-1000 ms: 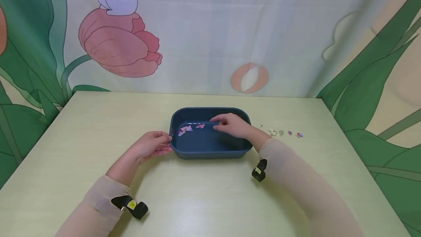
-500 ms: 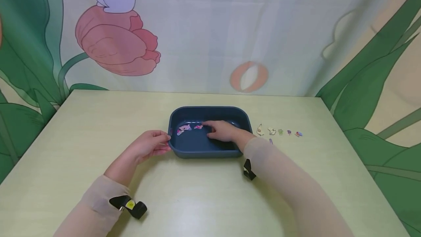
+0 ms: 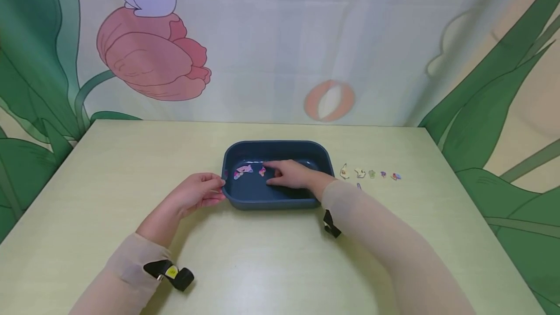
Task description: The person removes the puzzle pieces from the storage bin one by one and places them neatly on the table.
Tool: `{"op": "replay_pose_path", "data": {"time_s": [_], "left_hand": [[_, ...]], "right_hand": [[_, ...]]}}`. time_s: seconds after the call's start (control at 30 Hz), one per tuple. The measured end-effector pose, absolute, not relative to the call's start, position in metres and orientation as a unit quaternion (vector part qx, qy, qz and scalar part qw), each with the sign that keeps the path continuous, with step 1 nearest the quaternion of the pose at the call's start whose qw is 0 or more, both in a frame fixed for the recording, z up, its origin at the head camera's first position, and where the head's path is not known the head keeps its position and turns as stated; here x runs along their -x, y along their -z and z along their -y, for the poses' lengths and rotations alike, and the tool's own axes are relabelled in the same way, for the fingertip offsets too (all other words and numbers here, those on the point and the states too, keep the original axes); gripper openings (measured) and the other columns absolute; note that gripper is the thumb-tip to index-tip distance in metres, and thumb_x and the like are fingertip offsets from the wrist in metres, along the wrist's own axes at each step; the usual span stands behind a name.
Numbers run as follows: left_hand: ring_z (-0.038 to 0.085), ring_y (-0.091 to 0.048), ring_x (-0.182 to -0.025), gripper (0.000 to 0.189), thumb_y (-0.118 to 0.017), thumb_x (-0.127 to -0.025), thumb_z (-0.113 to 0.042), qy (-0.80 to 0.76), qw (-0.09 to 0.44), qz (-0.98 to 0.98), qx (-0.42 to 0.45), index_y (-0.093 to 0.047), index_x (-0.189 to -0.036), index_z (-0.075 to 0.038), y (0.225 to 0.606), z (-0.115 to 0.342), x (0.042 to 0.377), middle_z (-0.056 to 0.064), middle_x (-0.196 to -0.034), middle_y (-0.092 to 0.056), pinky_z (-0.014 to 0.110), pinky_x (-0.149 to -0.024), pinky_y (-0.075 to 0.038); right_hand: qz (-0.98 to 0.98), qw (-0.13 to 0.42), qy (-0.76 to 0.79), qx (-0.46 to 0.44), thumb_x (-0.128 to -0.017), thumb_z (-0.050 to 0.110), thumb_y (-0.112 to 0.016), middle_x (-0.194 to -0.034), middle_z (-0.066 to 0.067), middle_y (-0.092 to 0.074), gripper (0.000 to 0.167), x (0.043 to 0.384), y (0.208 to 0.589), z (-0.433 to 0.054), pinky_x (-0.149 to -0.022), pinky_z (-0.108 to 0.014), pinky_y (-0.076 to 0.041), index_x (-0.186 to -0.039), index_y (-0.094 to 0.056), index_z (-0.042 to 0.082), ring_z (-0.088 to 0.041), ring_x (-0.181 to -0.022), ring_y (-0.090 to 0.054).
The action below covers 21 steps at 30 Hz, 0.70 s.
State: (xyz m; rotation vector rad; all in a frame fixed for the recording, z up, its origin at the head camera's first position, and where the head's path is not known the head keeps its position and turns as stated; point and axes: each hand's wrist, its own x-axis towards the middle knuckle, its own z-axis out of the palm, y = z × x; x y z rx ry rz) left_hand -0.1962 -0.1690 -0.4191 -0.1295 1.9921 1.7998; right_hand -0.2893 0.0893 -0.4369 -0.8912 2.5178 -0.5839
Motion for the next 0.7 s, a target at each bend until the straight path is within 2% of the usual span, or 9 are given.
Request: {"op": "replay_pose_path", "data": {"time_s": [0.1, 0.23, 0.47, 0.57, 0.7], "left_hand": [[0.017, -0.066, -0.074, 0.029, -0.051, -0.095, -0.012, -0.657, 0.225, -0.718, 0.043, -0.049, -0.113, 0.012, 0.4196, 0.1697, 0.1963, 0.006, -0.079, -0.064, 0.024, -0.069, -0.054], [0.017, -0.066, -0.074, 0.03, -0.051, -0.095, -0.012, -0.662, 0.224, -0.714, 0.035, -0.049, -0.112, 0.012, 0.419, 0.1706, 0.1961, 0.006, -0.079, -0.064, 0.024, -0.069, -0.054], [0.017, -0.066, -0.074, 0.03, -0.051, -0.095, -0.013, -0.664, 0.226, -0.712, 0.04, -0.048, -0.112, 0.012, 0.4182, 0.1709, 0.1947, 0.006, -0.079, -0.063, 0.024, -0.068, -0.054], [0.016, -0.066, -0.073, 0.03, -0.052, -0.095, -0.013, -0.667, 0.227, -0.709, 0.038, -0.048, -0.111, 0.012, 0.4188, 0.1713, 0.1949, 0.006, -0.079, -0.063, 0.024, -0.068, -0.054], [0.016, -0.066, -0.073, 0.029, -0.052, -0.095, -0.012, -0.667, 0.227, -0.709, 0.034, -0.048, -0.111, 0.012, 0.4193, 0.1708, 0.1956, 0.006, -0.079, -0.063, 0.024, -0.069, -0.054]], "right_hand": [[-0.904, 0.208, 0.203, 0.313, -0.089, 0.029, -0.063, -0.062, 0.002, -0.045, 0.053, 0.2898, 0.4375, -0.0862, -0.055, -0.022, -0.033, -0.137, -0.047, 0.013, -0.01, -0.054, -0.041], [-0.905, 0.19, 0.217, 0.313, -0.086, 0.027, -0.068, -0.06, 0.002, -0.044, 0.042, 0.2884, 0.4364, -0.0829, -0.054, -0.022, -0.032, -0.124, -0.059, 0.011, -0.011, -0.054, -0.041], [-0.912, 0.134, 0.192, 0.337, -0.082, 0.028, -0.072, -0.077, 0.0, -0.052, 0.027, 0.2835, 0.4333, -0.0792, -0.064, -0.025, -0.04, -0.103, -0.07, 0.011, -0.014, -0.073, -0.048], [-0.906, 0.129, 0.188, 0.357, -0.081, 0.028, -0.073, -0.082, 0.0, -0.054, 0.028, 0.2837, 0.433, -0.0808, -0.068, -0.025, -0.042, -0.102, -0.071, 0.01, -0.015, -0.077, -0.05], [-0.893, 0.171, 0.209, 0.36, -0.08, 0.026, -0.074, -0.088, 0.0, -0.056, 0.037, 0.2857, 0.4332, -0.0876, -0.07, -0.023, -0.044, -0.113, -0.067, 0.009, -0.014, -0.08, -0.051]]}}
